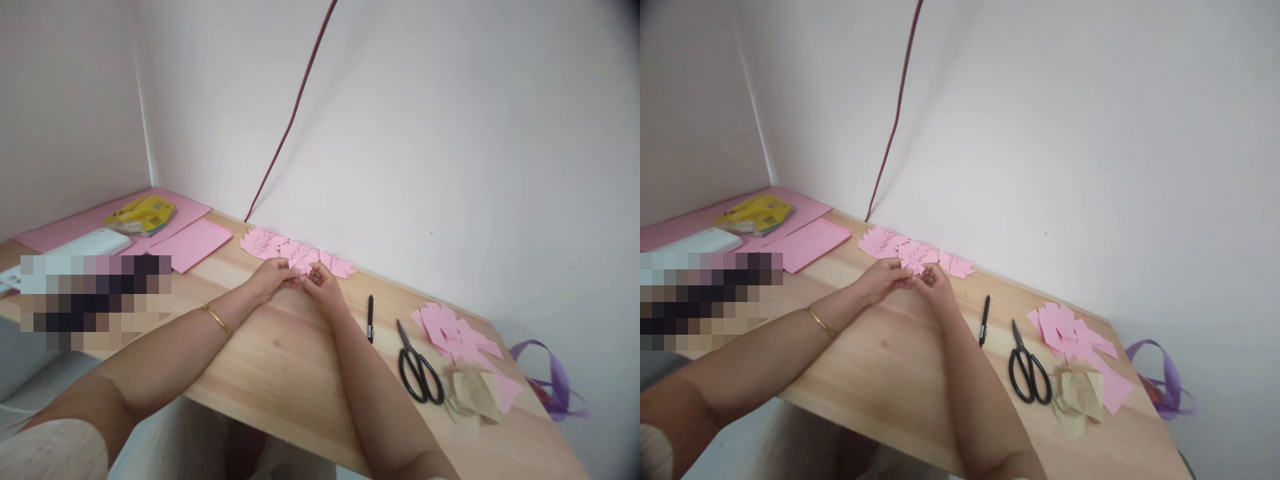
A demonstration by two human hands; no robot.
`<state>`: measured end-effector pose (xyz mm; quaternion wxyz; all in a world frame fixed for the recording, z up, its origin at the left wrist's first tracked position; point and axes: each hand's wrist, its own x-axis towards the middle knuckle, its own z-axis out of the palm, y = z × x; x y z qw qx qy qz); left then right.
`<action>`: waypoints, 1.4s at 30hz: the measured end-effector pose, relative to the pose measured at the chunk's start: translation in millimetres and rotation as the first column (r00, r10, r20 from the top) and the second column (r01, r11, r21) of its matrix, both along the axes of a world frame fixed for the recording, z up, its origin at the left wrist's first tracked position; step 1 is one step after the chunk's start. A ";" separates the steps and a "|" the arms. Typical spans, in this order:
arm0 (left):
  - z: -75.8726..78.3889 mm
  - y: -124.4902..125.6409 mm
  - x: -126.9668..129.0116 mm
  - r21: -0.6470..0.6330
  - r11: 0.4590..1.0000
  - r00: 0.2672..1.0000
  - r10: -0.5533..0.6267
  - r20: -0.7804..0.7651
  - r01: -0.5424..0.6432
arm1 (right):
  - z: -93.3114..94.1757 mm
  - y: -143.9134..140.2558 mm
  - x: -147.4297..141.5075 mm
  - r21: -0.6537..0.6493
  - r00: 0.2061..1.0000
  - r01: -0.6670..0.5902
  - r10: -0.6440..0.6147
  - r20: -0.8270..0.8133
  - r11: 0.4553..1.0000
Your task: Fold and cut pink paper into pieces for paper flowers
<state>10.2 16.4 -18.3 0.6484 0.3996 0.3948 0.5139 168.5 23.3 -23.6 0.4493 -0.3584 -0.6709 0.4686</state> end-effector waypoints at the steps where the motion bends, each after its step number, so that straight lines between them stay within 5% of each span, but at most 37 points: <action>1: -0.1 0.2 -0.2 -0.002 1.000 1.000 0.000 0.000 0.000 | -0.2 0.1 -0.2 0.003 1.000 0.004 -0.004 -0.002 1.000; 14: 0.5 -0.6 2.7 0.036 0.999 0.999 0.025 -0.030 -0.024 | 0.9 -1.4 -0.2 0.086 0.988 0.095 -0.104 0.110 0.992; 23: 3.0 -3.9 0.9 0.174 0.978 0.975 -0.078 -0.208 0.116 | 6.9 -3.5 2.9 0.119 0.981 0.130 -0.145 0.126 0.984; 32: 6.5 -2.8 -2.1 0.293 0.956 0.929 0.084 -0.361 0.028 | 6.5 -1.7 4.1 0.059 0.992 0.077 -0.083 0.100 0.995; 38: 12.7 -5.7 -3.9 0.382 0.911 0.820 0.100 -0.564 0.152 | 9.8 -4.5 4.7 0.118 0.986 0.107 -0.120 0.111 0.987; 42: 11.6 -5.6 -3.1 0.351 0.917 0.858 0.017 -0.513 0.191 | 12.0 -5.1 4.9 0.121 0.985 0.104 -0.119 0.129 0.987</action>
